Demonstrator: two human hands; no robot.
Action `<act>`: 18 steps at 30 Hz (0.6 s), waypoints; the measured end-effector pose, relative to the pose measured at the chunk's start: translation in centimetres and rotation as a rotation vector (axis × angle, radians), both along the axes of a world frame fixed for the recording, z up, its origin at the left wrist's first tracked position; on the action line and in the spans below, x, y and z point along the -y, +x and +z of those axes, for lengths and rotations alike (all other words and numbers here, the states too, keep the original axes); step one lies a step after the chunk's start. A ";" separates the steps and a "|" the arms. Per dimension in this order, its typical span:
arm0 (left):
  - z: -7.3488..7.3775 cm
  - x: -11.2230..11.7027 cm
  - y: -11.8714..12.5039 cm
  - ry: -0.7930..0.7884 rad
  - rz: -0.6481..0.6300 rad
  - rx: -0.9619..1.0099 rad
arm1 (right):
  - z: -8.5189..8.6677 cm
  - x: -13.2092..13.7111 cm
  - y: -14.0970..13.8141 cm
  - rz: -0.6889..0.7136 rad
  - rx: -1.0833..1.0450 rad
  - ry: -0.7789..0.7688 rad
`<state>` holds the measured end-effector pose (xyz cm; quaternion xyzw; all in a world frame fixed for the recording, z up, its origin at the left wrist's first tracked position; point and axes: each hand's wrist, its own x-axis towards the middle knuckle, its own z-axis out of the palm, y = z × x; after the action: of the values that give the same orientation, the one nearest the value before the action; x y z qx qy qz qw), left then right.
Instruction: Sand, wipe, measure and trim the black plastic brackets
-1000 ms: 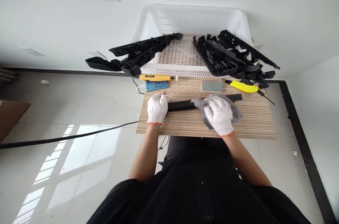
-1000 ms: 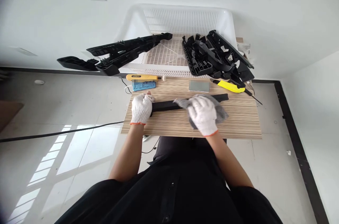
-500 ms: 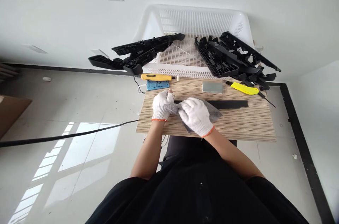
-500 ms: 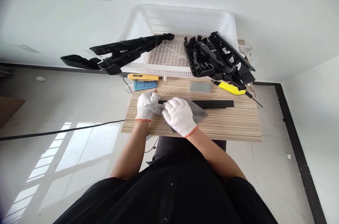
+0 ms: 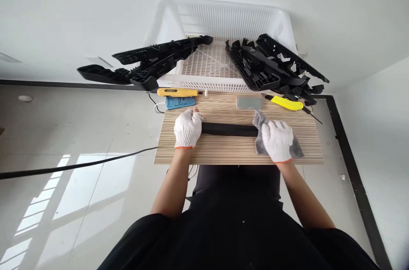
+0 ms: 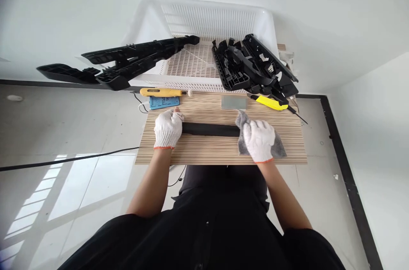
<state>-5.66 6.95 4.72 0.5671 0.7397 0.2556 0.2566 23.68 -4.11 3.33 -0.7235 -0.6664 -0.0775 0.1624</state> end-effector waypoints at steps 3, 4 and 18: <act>-0.1 0.5 0.6 0.035 -0.005 -0.045 | -0.4 -1.6 -6.3 0.122 -0.033 -0.048; -0.1 0.7 0.7 0.051 -0.015 -0.072 | -0.4 -2.2 -8.4 0.211 -0.070 -0.088; -0.1 1.5 -0.5 0.038 0.036 0.015 | -0.5 1.0 4.2 0.350 -0.012 -0.074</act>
<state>-6.17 5.47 4.64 0.5567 0.7428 0.2783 0.2467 27.89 -5.11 2.80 -0.6025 -0.7835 -0.0195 0.1507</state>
